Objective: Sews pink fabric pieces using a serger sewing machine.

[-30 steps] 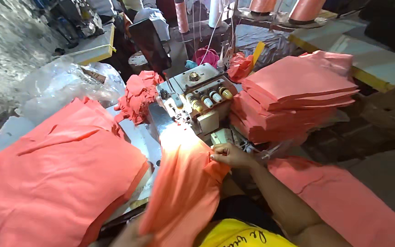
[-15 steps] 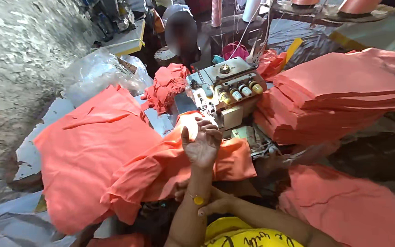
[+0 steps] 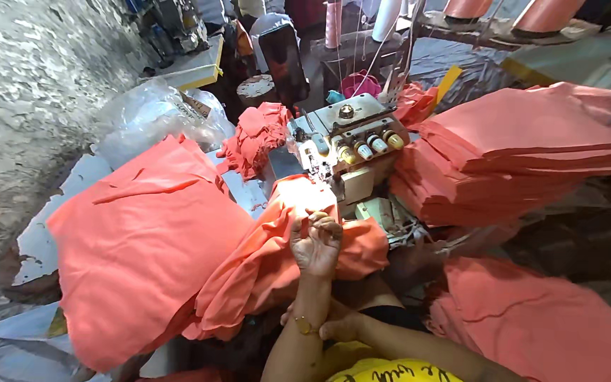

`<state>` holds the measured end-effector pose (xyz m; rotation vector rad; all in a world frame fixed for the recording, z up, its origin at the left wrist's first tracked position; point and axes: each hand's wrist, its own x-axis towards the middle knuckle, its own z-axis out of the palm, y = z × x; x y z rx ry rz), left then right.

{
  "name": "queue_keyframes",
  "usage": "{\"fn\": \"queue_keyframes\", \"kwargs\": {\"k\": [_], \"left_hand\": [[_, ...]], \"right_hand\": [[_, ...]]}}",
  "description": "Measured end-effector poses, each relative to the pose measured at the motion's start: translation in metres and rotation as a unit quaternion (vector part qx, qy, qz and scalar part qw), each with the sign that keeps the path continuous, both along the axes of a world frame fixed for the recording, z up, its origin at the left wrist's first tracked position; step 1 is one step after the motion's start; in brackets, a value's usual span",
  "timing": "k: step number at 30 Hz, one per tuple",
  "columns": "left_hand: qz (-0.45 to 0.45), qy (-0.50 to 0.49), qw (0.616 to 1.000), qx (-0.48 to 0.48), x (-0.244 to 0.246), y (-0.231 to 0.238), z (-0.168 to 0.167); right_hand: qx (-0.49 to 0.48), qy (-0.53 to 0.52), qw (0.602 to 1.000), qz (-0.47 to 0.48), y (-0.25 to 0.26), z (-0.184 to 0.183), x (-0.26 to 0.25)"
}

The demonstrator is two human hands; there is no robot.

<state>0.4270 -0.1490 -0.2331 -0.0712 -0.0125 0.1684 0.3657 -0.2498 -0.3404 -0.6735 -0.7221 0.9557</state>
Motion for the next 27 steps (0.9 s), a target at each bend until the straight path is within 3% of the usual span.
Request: {"fn": "queue_keyframes", "kwargs": {"k": [2, 4, 6, 8, 9, 10, 12, 13, 14, 15, 16, 18, 20, 22, 25, 26, 27], "left_hand": [[0.011, 0.011, 0.999, 0.036, -0.001, 0.002, -0.002], [0.059, 0.056, 0.987, 0.138, -0.004, 0.002, 0.000], [0.117, 0.072, 0.938, 0.319, -0.008, 0.002, -0.004], [0.149, 0.045, 0.863, 0.480, -0.012, 0.002, -0.015], [0.168, 0.023, 0.795, 0.583, -0.015, 0.002, -0.022], [0.205, 0.007, 0.682, 0.702, -0.019, 0.004, -0.028], [0.315, -0.035, 0.383, 0.868, -0.030, 0.014, -0.042], [0.355, -0.037, 0.265, 0.896, -0.036, 0.020, -0.046], [0.375, -0.027, 0.194, 0.906, -0.043, 0.029, -0.049], [0.375, 0.006, 0.150, 0.915, -0.054, 0.039, -0.049], [0.371, 0.067, 0.121, 0.919, -0.066, 0.050, -0.050], [0.353, 0.234, 0.091, 0.901, -0.092, 0.078, -0.046], [0.291, 0.416, 0.077, 0.858, -0.116, 0.110, -0.037], [0.249, 0.458, 0.067, 0.851, -0.141, 0.134, -0.037], [0.252, 0.306, 0.050, 0.917, -0.171, 0.141, -0.049], [0.238, 0.282, 0.071, 0.927, -0.179, 0.138, -0.041], [0.210, 0.293, 0.124, 0.925, -0.189, 0.136, -0.023]], "right_hand": [[-0.014, 0.004, 0.999, -0.050, 0.004, -0.001, -0.004], [-0.053, 0.032, 0.992, -0.109, 0.007, 0.013, -0.007], [-0.102, 0.046, 0.980, -0.163, 0.008, 0.030, -0.006], [-0.165, 0.030, 0.968, -0.188, 0.008, 0.045, -0.002], [-0.200, -0.002, 0.962, -0.184, 0.006, 0.053, 0.002], [-0.249, -0.059, 0.953, -0.162, 0.002, 0.058, 0.008], [-0.377, -0.218, 0.897, -0.071, -0.013, 0.071, 0.025], [-0.419, -0.269, 0.867, -0.032, -0.020, 0.073, 0.036], [-0.430, -0.287, 0.855, -0.046, -0.025, 0.071, 0.045], [-0.424, -0.281, 0.855, -0.102, -0.031, 0.071, 0.055], [-0.392, -0.270, 0.856, -0.201, -0.037, 0.073, 0.064], [-0.310, -0.277, 0.813, -0.408, -0.040, 0.076, 0.094], [-0.249, -0.319, 0.776, -0.484, -0.038, 0.078, 0.134], [-0.225, -0.373, 0.808, -0.398, -0.035, 0.073, 0.167], [-0.243, -0.444, 0.831, -0.231, -0.025, 0.070, 0.184], [-0.244, -0.470, 0.824, -0.200, -0.024, 0.068, 0.184], [-0.243, -0.487, 0.820, -0.179, -0.023, 0.066, 0.184]]}}
